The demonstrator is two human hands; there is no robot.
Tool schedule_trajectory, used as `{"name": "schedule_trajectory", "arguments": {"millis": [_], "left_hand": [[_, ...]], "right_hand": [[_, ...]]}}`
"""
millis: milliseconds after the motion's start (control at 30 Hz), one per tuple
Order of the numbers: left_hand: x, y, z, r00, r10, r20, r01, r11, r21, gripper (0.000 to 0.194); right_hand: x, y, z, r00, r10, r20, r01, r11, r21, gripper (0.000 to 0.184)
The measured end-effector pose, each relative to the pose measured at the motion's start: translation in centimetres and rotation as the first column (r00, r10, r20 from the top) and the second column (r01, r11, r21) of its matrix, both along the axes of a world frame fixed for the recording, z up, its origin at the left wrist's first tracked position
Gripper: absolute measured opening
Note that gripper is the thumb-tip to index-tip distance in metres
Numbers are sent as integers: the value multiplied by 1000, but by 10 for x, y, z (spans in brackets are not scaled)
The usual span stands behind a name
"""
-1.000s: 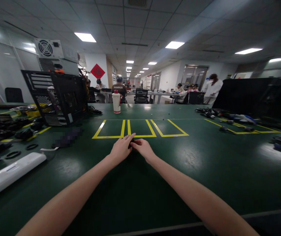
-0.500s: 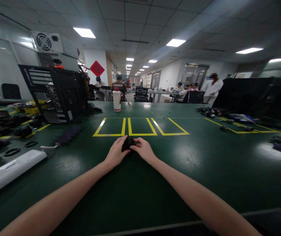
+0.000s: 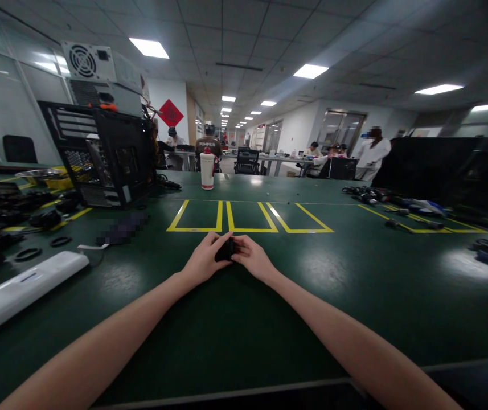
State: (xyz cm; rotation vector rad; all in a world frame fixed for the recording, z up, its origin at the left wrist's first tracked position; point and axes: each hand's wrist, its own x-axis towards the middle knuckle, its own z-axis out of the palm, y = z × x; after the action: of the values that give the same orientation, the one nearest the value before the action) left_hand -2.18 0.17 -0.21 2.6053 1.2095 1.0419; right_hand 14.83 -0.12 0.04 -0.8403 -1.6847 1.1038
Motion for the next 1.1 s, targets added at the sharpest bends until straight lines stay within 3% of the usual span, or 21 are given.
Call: {"name": "schedule_trajectory", "arguments": {"millis": [100,300,433,600,800,967,1100], "left_hand": [[1,-1,1,1000,1,10,0,1000,-3,70],[2,-8,1,998,-30,53,32,998,-51,67],[1,-15,5,992,-79,95,87,994,-74,65],[0,-18,6,985,-91,148,111,985,-130,48],[3,-14,1,985,-15,169,32,995,-97,66],[2,-10,7,999,-11,39,13,998,-55,57],[-1,-11,12,995,76,-67,-74,997,30,57]], "right_hand": [[2,-2,3,999,50,-22,-51,998,-40,39],[5,-8,8,999,-33,-1,33,999,-42,20],[5,-11,7,998,3,-61,-7,998,-62,25],[5,-17,11,999,-17,-29,14,994,-107,30],[5,-16,14,1000,5,-12,-6,996,-90,36],[6,-13,11,999,46,-5,-47,991,-125,36],[7,-12,7,997,68,-29,-71,989,-131,36]]}}
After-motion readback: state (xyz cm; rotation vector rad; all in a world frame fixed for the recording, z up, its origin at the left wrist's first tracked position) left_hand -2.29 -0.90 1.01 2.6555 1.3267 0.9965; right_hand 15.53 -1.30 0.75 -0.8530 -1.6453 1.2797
